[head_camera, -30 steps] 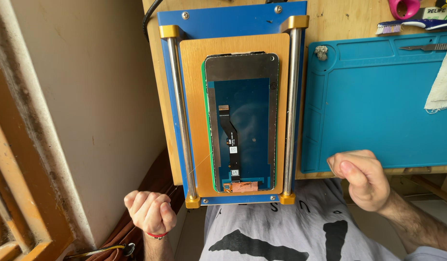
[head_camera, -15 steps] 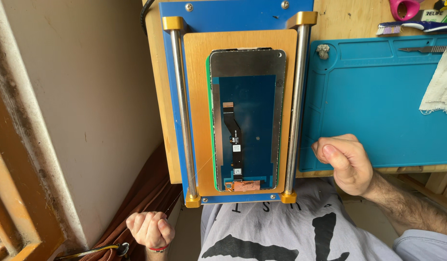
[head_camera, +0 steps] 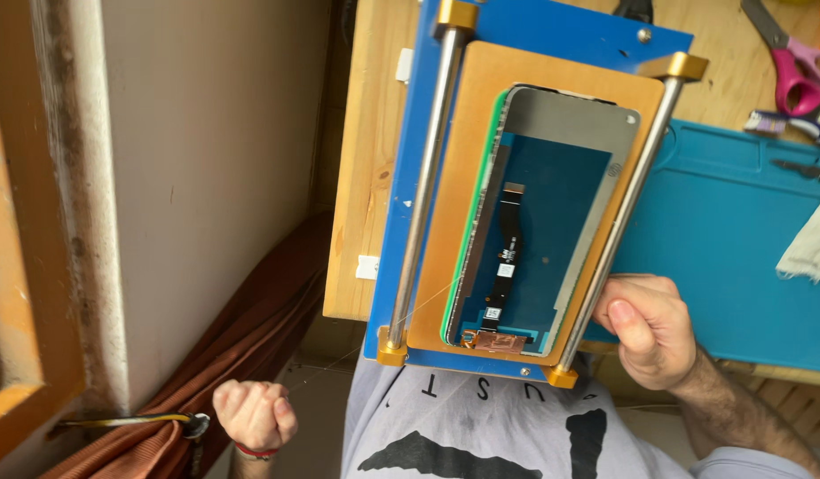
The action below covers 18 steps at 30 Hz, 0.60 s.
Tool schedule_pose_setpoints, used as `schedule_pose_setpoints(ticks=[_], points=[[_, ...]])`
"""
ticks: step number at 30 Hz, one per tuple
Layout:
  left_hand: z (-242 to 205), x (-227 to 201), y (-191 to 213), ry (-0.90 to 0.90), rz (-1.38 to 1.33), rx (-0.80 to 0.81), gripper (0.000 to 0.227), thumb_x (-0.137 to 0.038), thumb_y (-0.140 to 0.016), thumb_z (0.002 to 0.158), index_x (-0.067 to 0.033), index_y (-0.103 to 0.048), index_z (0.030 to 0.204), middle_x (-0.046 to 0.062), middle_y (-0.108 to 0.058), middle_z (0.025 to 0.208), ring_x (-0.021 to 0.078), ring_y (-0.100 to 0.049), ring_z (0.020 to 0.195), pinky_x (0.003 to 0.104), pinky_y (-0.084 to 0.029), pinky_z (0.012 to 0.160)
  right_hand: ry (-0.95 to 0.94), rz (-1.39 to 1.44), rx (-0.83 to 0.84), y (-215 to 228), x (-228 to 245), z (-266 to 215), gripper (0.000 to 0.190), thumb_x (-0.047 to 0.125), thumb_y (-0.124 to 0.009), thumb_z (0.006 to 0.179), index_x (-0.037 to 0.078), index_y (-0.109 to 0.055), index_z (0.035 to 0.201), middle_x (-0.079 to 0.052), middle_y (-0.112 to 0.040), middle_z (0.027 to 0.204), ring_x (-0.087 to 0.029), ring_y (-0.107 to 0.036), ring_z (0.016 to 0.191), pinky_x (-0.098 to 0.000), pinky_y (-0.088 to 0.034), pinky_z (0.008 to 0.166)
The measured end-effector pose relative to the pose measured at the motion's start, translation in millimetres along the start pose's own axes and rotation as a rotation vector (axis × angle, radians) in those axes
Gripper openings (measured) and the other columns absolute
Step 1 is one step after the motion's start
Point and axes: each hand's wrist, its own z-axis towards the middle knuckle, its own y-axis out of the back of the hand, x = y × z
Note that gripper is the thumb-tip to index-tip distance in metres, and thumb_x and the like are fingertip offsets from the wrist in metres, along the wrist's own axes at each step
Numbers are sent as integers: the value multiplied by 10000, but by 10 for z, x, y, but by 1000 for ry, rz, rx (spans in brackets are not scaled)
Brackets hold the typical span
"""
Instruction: The person uses a thin wire to separate the glass from a smartphone screen that is clamped in a blue and yellow jig. They repeatedly pull the wire back and forth along the edges of the screen to cut through the adhesive.
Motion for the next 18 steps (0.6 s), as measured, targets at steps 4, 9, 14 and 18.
schedule_pose_setpoints(ticks=[4,9,14,18], points=[[45,29,-217,80,-94,-81,438,-191,-383,1076,-54,-584,711,99,-540,651,300,-483,606,454,-397,688,-17,-76,-35,-3,-184,-136,512,314,-366,1101,122,-428,630,4,-450,550,-160,-392,481,-333,-302,494],[-48,10,-455,423,-491,-126,437,-292,-393,1180,41,-641,1045,188,-678,974,315,-665,871,397,-557,807,-78,-125,-103,-11,-291,-266,524,324,-387,1077,118,-408,596,12,-395,530,-157,-345,478,-347,-258,505],[-86,30,-632,626,-721,-159,337,-395,-494,1168,-67,-537,1228,180,-543,1186,305,-778,857,377,-620,841,-92,-164,-101,21,-323,-285,521,325,-383,1072,121,-421,593,16,-408,532,-159,-358,476,-349,-269,508],[-8,39,-657,641,-834,-196,326,-385,-418,1193,-59,-425,1201,206,-660,960,300,-738,708,378,-639,686,-124,-183,-111,37,-232,-283,517,360,-381,1079,132,-446,620,18,-430,561,-155,-379,506,-341,-292,534]])
